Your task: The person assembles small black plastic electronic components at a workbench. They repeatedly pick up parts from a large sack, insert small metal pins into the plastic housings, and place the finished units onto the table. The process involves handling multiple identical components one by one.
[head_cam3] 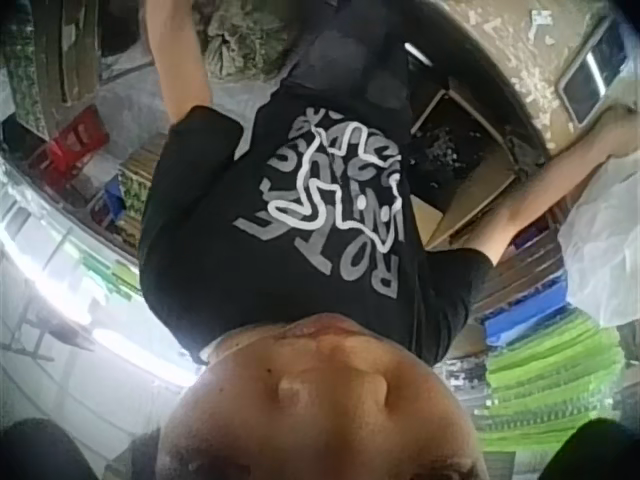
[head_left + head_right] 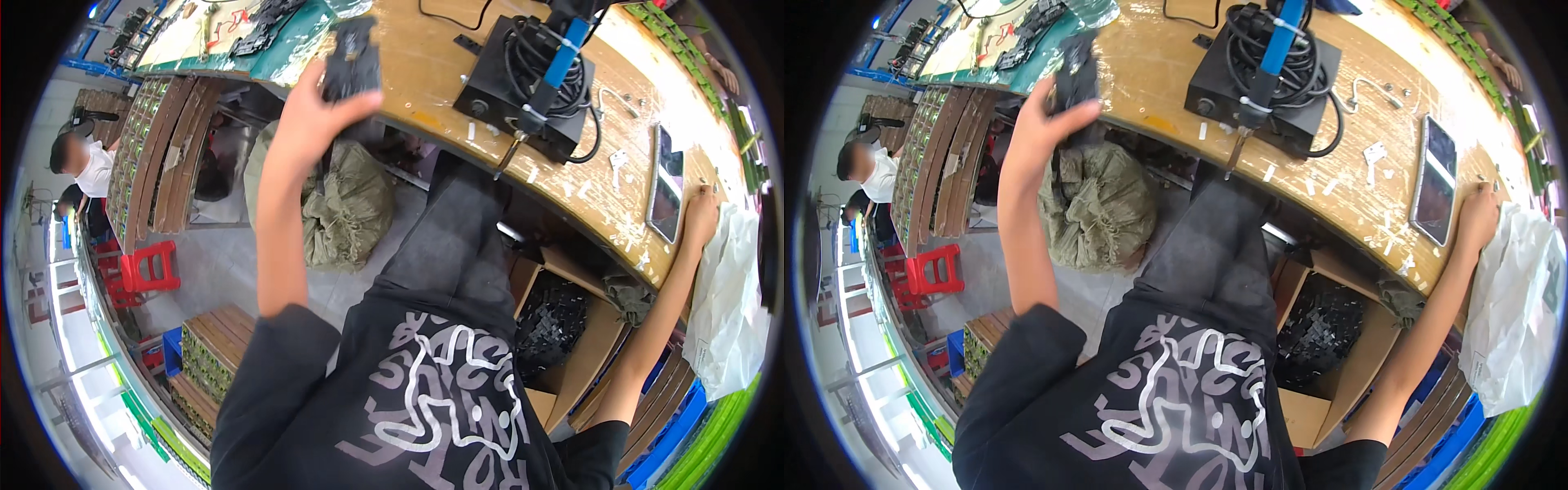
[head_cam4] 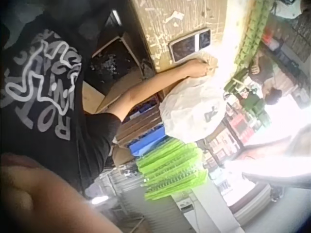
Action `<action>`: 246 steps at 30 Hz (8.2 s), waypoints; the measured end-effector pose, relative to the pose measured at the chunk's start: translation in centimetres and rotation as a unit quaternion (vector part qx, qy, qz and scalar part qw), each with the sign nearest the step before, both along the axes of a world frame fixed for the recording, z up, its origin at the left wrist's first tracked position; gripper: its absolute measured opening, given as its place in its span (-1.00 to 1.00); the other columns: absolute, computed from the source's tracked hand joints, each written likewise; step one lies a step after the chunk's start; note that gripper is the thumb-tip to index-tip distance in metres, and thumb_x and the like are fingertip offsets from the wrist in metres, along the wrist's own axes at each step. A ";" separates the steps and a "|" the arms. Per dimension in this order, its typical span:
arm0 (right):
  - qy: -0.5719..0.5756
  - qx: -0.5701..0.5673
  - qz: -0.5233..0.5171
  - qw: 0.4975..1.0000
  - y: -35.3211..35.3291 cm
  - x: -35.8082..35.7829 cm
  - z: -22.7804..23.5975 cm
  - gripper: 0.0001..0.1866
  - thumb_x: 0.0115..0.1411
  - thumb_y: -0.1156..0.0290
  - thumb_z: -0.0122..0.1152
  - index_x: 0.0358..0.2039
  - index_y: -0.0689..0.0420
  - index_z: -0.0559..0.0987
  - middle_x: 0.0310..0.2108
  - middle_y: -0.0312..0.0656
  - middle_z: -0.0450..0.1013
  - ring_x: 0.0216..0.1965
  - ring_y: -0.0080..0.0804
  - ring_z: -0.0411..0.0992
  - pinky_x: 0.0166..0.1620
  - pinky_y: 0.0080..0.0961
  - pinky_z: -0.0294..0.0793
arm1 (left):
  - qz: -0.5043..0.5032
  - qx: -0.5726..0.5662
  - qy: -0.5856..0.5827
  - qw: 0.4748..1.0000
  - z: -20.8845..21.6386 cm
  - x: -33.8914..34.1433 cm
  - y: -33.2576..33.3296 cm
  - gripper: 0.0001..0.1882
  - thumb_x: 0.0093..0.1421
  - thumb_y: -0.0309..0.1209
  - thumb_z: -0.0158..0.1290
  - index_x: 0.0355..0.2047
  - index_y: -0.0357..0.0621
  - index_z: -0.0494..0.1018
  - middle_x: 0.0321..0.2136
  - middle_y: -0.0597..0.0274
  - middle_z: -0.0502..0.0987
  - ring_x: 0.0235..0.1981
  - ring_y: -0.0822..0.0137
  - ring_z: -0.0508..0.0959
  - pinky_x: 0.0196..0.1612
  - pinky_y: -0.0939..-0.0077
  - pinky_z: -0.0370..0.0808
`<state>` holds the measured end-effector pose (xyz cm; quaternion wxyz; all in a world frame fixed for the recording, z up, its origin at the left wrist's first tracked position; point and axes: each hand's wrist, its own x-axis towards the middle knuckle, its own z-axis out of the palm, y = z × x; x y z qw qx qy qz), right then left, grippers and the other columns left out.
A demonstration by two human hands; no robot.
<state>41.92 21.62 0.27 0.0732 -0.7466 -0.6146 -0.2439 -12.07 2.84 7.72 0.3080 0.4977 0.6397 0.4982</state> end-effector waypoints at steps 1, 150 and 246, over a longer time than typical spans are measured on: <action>0.000 0.007 0.000 1.000 0.0 -0.3 0.0 -0.73 0.06 0.37 -0.23 -0.26 0.07 0.42 -0.34 0.02 0.39 -0.33 -0.02 0.38 -0.28 -0.17 0.34 | -0.005 -0.002 0.047 0.999 0.2 -0.6 2.5 -0.53 -0.16 -0.37 0.19 -0.25 -0.29 0.31 -0.37 0.14 0.45 -0.40 0.44 0.45 -0.33 0.60 0.39; 0.031 -0.029 -0.014 0.999 1.1 3.2 0.1 -0.65 0.04 0.28 -0.23 -0.18 -0.11 0.45 -0.21 -0.23 0.42 -0.21 -0.24 0.38 -0.21 -0.42 0.34 | 0.320 -0.230 -0.125 0.910 -31.6 -28.9 -17.2 -0.27 -0.11 -0.07 0.05 0.01 -0.22 0.12 -0.09 0.03 0.30 -0.08 0.10 0.31 -0.01 0.34 0.23; 0.119 0.104 0.056 0.986 -1.9 -3.9 1.5 -0.81 0.05 0.44 -0.13 -0.41 0.09 0.49 -0.39 -0.16 0.44 -0.33 -0.15 0.38 -0.31 -0.28 0.36 | 0.072 -0.081 0.563 0.819 -0.4 -3.4 16.2 -0.18 -0.13 0.35 -0.21 -0.50 -0.33 0.46 -0.49 -0.07 0.50 -0.43 0.07 0.52 -0.37 0.32 0.44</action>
